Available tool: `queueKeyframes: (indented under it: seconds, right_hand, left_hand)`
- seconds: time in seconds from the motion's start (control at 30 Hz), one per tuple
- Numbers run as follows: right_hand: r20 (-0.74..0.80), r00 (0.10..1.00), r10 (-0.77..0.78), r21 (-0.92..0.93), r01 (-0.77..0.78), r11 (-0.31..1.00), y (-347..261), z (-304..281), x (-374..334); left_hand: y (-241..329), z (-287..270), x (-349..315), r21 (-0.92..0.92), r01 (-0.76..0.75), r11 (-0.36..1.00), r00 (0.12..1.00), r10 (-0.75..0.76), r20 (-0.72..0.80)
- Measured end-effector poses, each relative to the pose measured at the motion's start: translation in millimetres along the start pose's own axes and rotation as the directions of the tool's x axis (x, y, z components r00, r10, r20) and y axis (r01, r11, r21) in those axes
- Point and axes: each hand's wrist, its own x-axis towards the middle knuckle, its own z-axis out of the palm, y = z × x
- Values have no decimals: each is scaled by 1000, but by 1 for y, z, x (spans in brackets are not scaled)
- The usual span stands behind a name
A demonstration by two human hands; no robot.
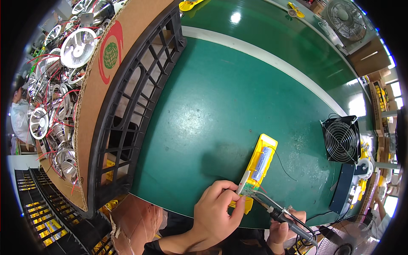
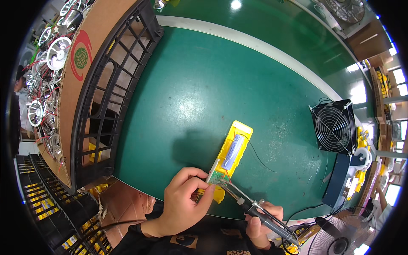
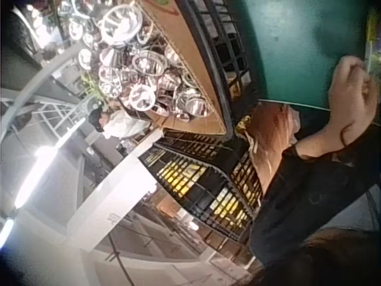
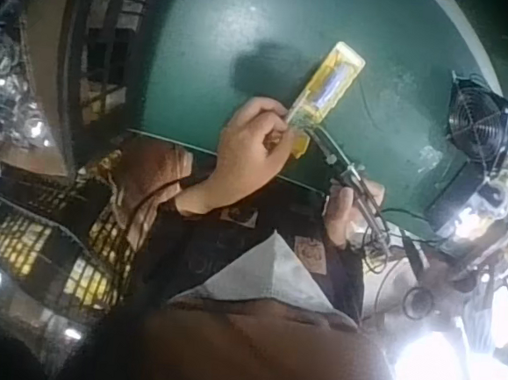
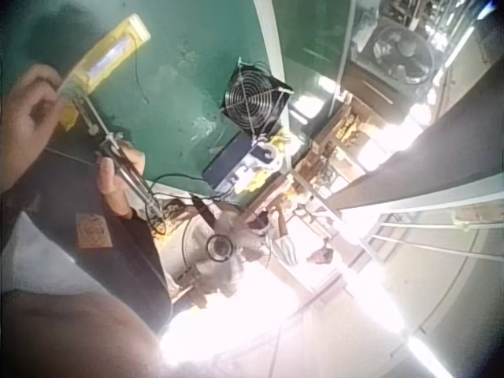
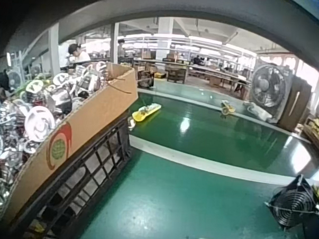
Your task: The person solders wires to flashlight components using a soldering iron, repeatedly retrieving parts from crates and placing the assembled flashlights onto a conveyor belt.
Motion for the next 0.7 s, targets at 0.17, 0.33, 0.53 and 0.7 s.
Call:
queueKeyframes:
  seconds: [0.17, 0.33, 0.53, 0.7]
  right_hand:
    - [-17, 999, 49, -57, -49, 997, -1, -1, -2]
    - [-23, 996, 87, -120, -89, 989, -3, -6, -3]
    - [-26, 998, 50, -161, -53, 986, -5, -4, -2]
    - [-38, 997, 64, -145, -69, 987, -4, 0, -2]
  left_hand:
    - [-2, 1, 0, 12, -22, 1000, 1000, 22, -7]
    - [-2, 1, -1, 16, -5, 1000, 1000, 4, 4]
    - [-2, 1, 0, 27, -20, 999, 1000, 20, -3]
    - [-1, 1, 0, 27, -10, 1000, 1000, 11, -4]
